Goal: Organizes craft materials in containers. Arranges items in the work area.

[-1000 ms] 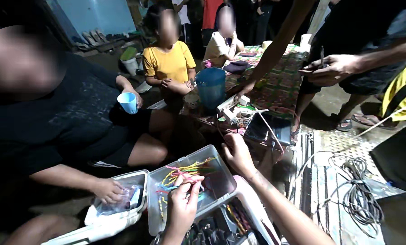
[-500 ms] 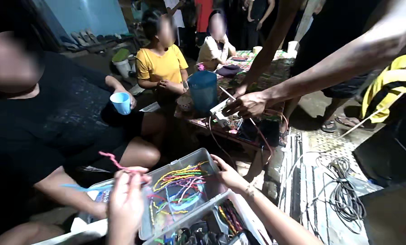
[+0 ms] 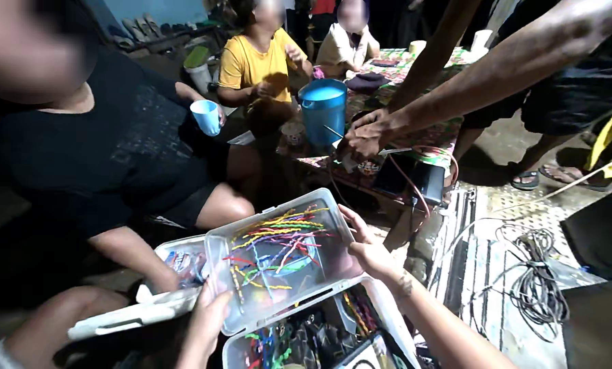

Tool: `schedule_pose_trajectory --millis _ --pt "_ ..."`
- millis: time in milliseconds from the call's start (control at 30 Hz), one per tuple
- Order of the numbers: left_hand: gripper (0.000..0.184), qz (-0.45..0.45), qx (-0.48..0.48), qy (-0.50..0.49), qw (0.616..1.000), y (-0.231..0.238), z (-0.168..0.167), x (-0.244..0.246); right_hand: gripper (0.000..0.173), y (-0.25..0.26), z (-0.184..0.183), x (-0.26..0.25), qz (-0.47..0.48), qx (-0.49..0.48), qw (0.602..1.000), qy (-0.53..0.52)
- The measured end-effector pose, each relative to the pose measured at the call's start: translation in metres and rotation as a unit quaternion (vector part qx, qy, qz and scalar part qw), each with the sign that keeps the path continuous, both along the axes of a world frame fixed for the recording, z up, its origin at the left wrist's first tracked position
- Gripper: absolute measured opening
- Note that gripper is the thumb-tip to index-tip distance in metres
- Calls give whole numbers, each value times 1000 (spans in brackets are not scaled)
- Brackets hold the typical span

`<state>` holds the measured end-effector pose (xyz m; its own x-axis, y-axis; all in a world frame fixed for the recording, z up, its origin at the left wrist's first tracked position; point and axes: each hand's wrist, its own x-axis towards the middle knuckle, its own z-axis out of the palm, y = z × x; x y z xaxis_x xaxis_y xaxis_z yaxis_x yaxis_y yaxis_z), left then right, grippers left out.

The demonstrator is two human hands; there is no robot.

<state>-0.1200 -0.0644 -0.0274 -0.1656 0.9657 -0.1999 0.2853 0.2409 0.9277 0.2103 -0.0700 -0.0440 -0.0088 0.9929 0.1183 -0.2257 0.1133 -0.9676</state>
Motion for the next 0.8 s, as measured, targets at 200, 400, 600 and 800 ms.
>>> schedule_pose_trajectory --millis 200,400,600,800 --pt "73 12 37 -75 996 -10 3 -11 49 5 -14 7 -116 -59 991 -22" --pt "71 3 189 -163 969 -20 -2 -15 43 44 -13 27 -216 -127 967 -33" --pt "41 -120 370 -189 901 -34 -15 -30 45 77 9 31 -225 -168 960 -10" --pt "18 -89 345 -189 915 -58 -27 -38 37 86 -1 32 -209 -167 964 11"
